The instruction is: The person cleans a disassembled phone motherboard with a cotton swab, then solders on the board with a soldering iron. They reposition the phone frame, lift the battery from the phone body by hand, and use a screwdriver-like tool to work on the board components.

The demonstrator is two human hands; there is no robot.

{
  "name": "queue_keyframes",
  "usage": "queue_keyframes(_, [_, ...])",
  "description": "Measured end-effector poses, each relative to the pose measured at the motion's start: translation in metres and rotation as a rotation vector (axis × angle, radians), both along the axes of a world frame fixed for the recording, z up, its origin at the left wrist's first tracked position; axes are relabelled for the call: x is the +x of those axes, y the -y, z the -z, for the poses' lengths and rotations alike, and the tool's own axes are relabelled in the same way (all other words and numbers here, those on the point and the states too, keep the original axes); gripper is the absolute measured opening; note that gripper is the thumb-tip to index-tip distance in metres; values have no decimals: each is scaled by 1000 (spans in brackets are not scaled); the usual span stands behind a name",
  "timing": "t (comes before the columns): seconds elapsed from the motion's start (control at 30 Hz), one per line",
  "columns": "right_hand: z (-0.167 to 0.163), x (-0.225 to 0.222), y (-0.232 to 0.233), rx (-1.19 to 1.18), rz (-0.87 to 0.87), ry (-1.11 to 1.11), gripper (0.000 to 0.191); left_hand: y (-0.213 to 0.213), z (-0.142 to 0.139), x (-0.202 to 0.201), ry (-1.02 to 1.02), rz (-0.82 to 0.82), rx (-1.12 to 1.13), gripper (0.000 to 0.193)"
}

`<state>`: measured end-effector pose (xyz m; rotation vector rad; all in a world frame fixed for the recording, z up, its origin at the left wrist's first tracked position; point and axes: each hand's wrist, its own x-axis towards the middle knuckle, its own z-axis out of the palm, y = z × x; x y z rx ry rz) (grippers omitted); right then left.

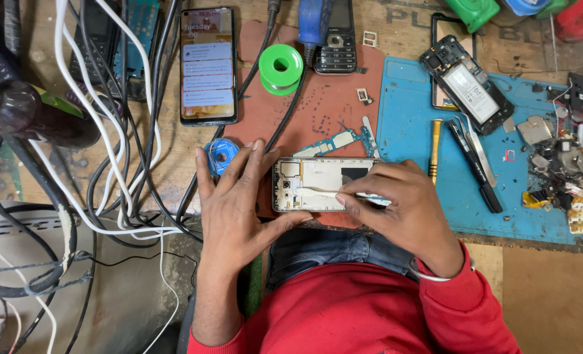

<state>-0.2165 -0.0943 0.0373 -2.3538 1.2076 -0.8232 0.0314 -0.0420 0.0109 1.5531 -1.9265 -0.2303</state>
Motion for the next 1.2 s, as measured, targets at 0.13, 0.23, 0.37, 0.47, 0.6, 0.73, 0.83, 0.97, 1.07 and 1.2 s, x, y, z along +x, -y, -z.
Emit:
queue_keyframes(0.13, [1, 2, -1, -8, 112, -23, 14, 0, 0, -1, -6, -1, 27, 112])
queue_keyframes(0.23, [0, 1, -1, 99, -69, 29, 14, 0, -1, 0, -8, -4, 26, 113])
queue_keyframes(0.37, [1, 5, 0, 29, -62, 24, 15, 1, 1, 1, -10, -3, 19, 113])
queue_keyframes(0.47, [1, 11, 2, -61, -55, -30, 14, 0, 2, 2, -11, 1, 27, 113])
queue_keyframes(0.6, [-4, 17, 7, -91, -63, -42, 13, -1, 2, 2, -10, 9, 21, 111])
queue_keyframes(0.73, [-10, 19, 14, -100, -11, -72, 11, 0, 0, 3, -15, 18, 31, 112])
queue_keyframes(0.83, [-10, 23, 13, -103, -57, -61, 13, 1, 0, 2, -5, 15, 34, 111])
queue_keyframes(0.97, [-8, 24, 11, -86, -65, -42, 14, -1, 1, 4, -32, 23, 27, 114])
queue_keyframes(1.07, [-7, 20, 6, -119, 52, -34, 13, -2, 3, 4, -49, 31, 14, 113])
queue_keyframes(1.2, [-7, 4, -4, -18, 285, 111, 15, -4, 6, 6, -64, 35, -62, 103])
